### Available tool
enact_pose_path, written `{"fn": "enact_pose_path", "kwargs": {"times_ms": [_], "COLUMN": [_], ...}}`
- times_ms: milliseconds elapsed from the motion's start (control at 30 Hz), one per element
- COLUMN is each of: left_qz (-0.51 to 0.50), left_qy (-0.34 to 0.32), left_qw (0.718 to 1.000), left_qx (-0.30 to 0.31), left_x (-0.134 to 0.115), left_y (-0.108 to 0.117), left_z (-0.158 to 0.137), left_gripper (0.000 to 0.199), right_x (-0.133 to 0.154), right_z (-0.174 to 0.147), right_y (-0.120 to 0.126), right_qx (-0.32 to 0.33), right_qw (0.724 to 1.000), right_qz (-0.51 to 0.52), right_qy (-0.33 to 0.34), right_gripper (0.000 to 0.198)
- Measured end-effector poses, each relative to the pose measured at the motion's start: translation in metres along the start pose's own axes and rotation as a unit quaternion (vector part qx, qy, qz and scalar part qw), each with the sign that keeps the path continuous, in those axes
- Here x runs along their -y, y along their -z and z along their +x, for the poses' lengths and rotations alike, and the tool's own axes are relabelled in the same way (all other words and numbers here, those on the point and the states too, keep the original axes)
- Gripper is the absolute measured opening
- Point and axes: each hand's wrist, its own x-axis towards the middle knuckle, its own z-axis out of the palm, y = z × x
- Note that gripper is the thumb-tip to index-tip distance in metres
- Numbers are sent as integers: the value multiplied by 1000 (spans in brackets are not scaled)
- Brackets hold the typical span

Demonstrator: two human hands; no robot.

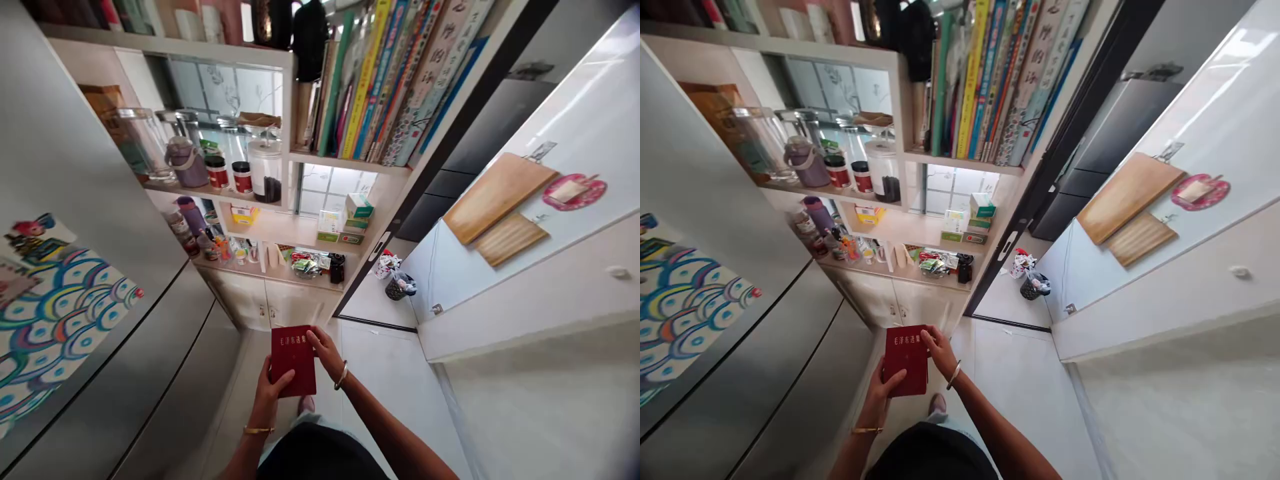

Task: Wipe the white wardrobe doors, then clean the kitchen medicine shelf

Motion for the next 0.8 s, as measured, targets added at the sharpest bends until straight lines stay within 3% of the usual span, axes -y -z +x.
{"fn": "enact_pose_path", "kwargs": {"times_ms": [133,267,467,800], "left_qz": [-22,-32,-31,-16], "left_qy": [-12,-12,-14,-1], "left_qw": [1000,999,998,983], "left_qx": [18,20,49,182], "left_x": [-8,-11,-29,-122], "left_y": [-52,-75,-72,-50], "left_z": [23,33,46,90], "left_gripper": [69,68,75,86], "right_x": [24,37,54,115], "right_z": [-1,-10,-4,35], "right_y": [44,60,50,5], "right_qx": [48,72,73,46], "right_qw": [999,997,997,995], "right_qz": [-15,-4,16,-3], "right_qy": [6,5,30,94], "right_gripper": [60,61,57,56]}}
